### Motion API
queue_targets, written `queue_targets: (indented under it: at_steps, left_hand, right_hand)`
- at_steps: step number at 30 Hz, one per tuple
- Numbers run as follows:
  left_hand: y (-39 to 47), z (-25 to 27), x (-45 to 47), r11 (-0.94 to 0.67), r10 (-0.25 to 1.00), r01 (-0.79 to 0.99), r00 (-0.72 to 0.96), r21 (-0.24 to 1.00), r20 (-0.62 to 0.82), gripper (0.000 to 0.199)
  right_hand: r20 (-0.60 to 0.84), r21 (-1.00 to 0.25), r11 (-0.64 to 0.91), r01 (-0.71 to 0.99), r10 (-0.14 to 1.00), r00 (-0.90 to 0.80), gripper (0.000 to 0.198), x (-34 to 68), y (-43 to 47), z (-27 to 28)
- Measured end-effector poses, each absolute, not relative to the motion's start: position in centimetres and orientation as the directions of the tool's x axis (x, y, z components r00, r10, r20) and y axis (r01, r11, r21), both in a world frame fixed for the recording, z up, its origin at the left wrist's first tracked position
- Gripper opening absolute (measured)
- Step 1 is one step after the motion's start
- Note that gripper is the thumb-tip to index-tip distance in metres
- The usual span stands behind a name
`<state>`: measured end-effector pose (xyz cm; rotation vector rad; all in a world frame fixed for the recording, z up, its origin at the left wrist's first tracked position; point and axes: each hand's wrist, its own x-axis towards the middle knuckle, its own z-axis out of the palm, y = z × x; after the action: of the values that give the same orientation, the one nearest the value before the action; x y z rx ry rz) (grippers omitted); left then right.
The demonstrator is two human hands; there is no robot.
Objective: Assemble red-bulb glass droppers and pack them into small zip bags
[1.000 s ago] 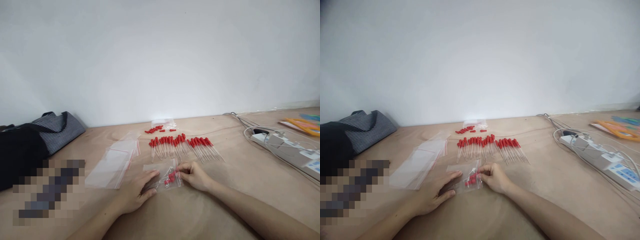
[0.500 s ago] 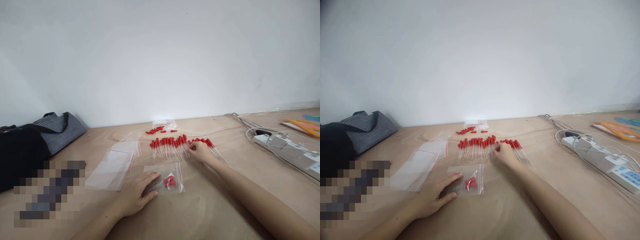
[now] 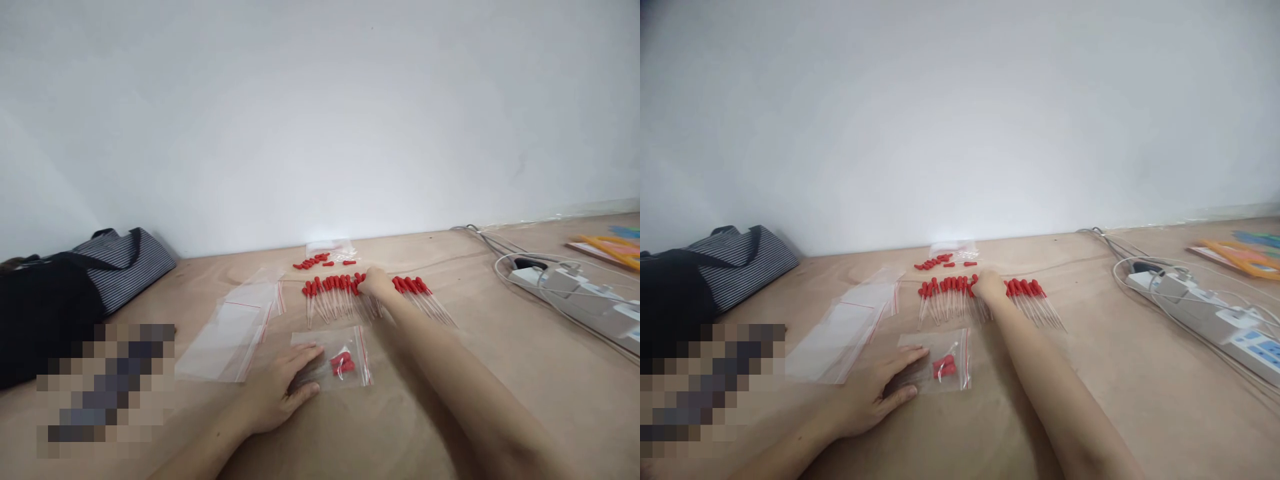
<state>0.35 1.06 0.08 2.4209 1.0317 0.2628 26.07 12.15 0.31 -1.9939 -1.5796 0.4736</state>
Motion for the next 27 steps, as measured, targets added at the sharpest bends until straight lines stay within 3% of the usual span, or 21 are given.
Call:
queue_targets:
  at_steps: [4, 7, 11, 14, 19, 22, 27]
  left_hand:
    - [1.1, -0.1, 0.3, -0.599, 0.717, 0.629, 0.697, 0.495, -0.018, 0.047]
    - [1.2, -0.2, 0.3, -0.604, 0.714, 0.618, 0.7, 0.503, -0.002, 0.047]
    - [1.2, -0.1, 0.3, -0.612, 0.71, 0.611, 0.705, 0.502, 0.007, 0.047]
    - [1.1, 0.0, 0.5, -0.613, 0.707, 0.62, 0.707, 0.49, -0.01, 0.047]
    - [0.7, 0.1, 1.2, -0.608, 0.706, 0.616, 0.708, 0.501, -0.014, 0.045]
    - [0.5, 0.1, 1.5, -0.612, 0.7, 0.609, 0.714, 0.504, -0.012, 0.046]
    - [0.6, 0.1, 1.5, -0.59, 0.729, 0.615, 0.684, 0.524, 0.019, 0.047]
  right_hand:
    - [0.041, -0.628, -0.19, 0.754, 0.96, 0.276, 0.007, 26.5, 11.8, 1.2]
    - [0.053, -0.682, -0.122, 0.721, 0.975, 0.215, 0.015, 27.4, 10.3, 2.1]
    - [0.086, -0.806, 0.007, 0.592, 0.991, 0.106, 0.009, 29.1, 6.6, 2.0]
    - [0.165, -0.955, 0.145, 0.257, 0.985, 0.059, 0.038, 29.8, 3.5, 0.5]
    - [0.146, -0.988, 0.15, -0.025, 0.981, 0.127, 0.071, 28.9, 0.1, -2.0]
    - [0.092, -0.986, 0.107, -0.124, 0.988, 0.125, 0.068, 27.8, -0.6, -2.5]
    - [0.025, -0.947, 0.059, -0.316, 0.994, 0.11, 0.044, 26.9, -0.7, -2.5]
